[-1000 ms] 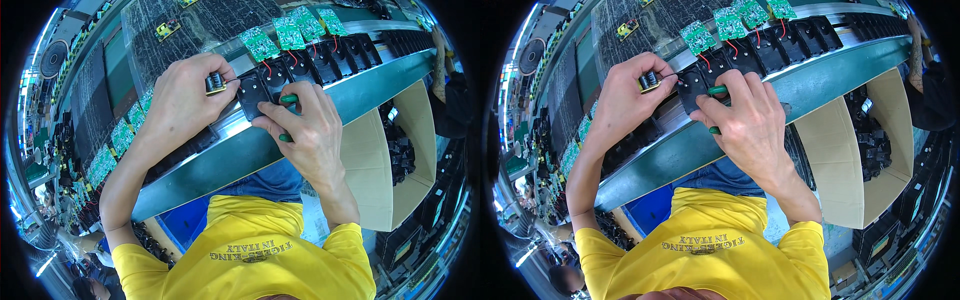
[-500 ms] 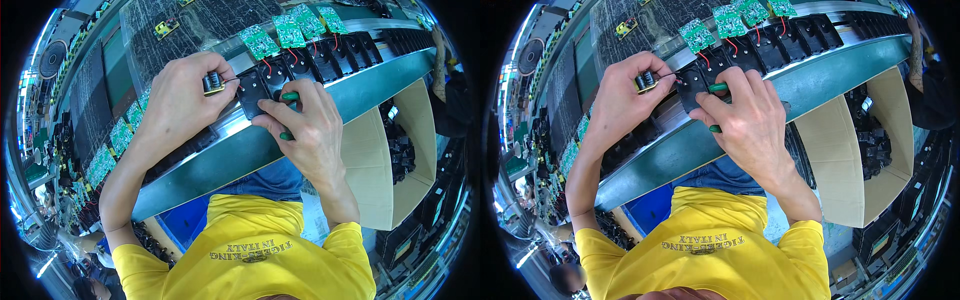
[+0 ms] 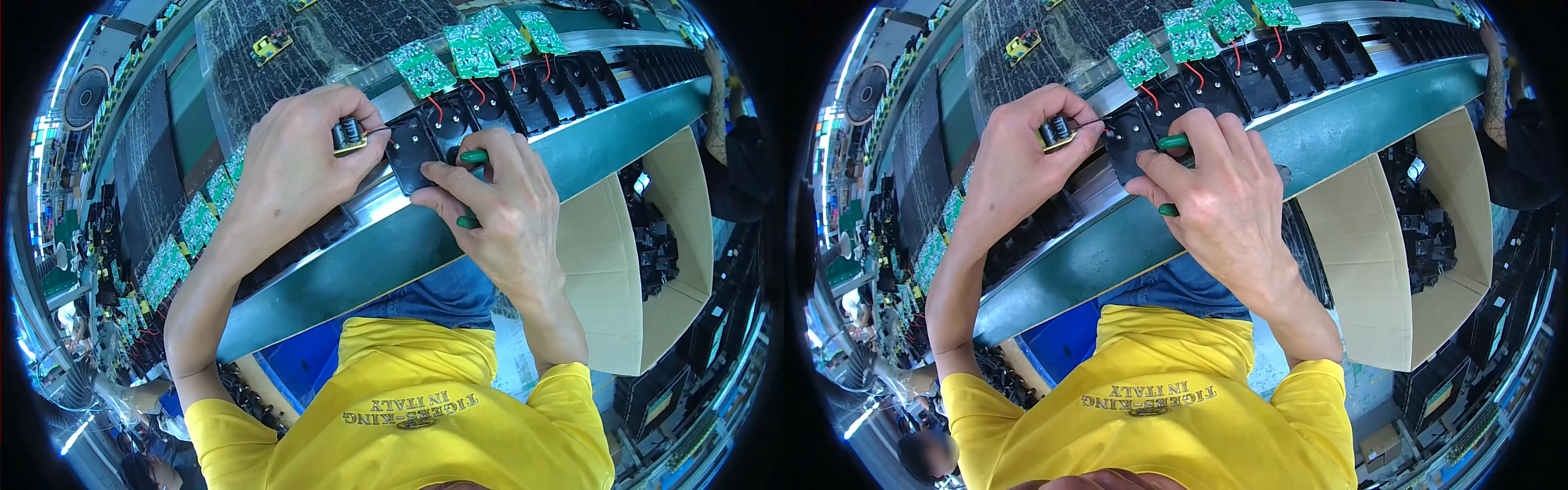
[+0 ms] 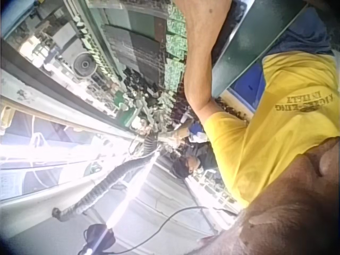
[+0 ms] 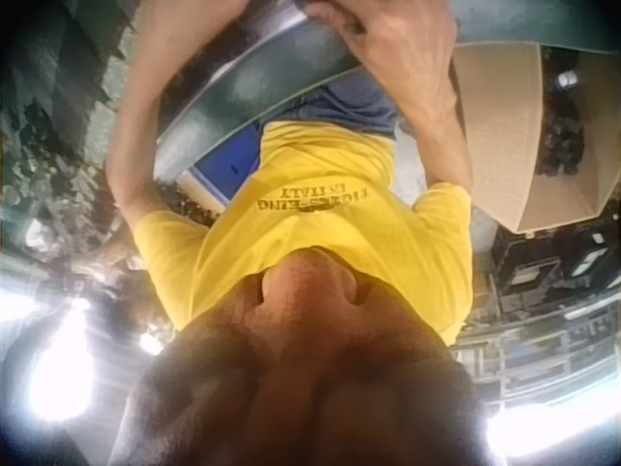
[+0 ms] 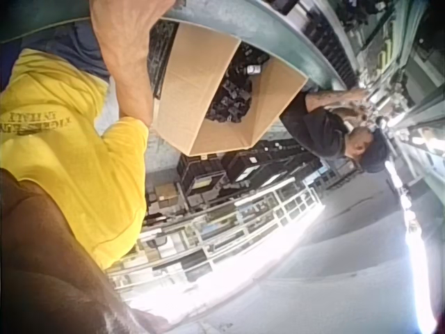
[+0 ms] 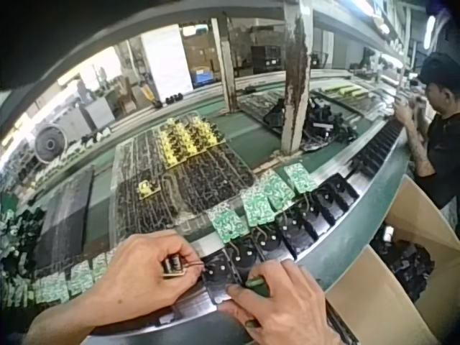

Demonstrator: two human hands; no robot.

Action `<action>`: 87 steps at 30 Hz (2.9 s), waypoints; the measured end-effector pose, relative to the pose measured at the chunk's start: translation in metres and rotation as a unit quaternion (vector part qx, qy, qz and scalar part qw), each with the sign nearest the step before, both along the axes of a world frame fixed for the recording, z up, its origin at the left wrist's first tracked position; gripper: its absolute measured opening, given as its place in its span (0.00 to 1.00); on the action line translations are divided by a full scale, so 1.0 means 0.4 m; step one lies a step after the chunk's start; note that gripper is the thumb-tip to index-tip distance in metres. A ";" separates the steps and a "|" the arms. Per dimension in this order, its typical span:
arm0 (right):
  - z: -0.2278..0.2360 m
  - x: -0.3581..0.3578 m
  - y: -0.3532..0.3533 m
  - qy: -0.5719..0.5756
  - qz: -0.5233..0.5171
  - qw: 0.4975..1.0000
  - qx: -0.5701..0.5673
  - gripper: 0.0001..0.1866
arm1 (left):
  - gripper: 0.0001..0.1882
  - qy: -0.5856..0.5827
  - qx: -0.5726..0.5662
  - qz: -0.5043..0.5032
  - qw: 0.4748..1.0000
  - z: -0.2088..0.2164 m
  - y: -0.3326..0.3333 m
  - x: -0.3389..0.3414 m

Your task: Assembling electronic components onto circuit boards on a manual assembly line.

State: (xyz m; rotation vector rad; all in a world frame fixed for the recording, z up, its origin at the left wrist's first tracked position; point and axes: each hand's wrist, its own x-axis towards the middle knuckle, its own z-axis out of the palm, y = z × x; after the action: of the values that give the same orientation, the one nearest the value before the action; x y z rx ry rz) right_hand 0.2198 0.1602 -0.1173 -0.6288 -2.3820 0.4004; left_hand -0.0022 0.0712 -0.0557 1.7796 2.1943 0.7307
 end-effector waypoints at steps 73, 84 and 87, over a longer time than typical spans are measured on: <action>0.000 0.018 -0.017 -0.022 -0.030 0.999 0.003 0.11 | 0.04 -0.002 0.046 0.017 0.999 -0.064 0.019 0.035; -0.009 0.017 -0.016 -0.017 -0.027 0.999 -0.010 0.11 | 0.04 0.025 0.041 0.001 0.999 -0.071 0.027 0.026; -0.008 0.019 -0.017 -0.019 -0.027 0.999 -0.013 0.11 | 0.04 0.023 0.038 0.002 0.999 -0.071 0.030 0.025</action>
State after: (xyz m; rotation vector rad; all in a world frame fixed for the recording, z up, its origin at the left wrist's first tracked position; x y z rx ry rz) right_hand 0.2273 0.1534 -0.1205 -0.7184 -2.3940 0.3991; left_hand 0.0079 0.0833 -0.0839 1.8461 2.2271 0.7913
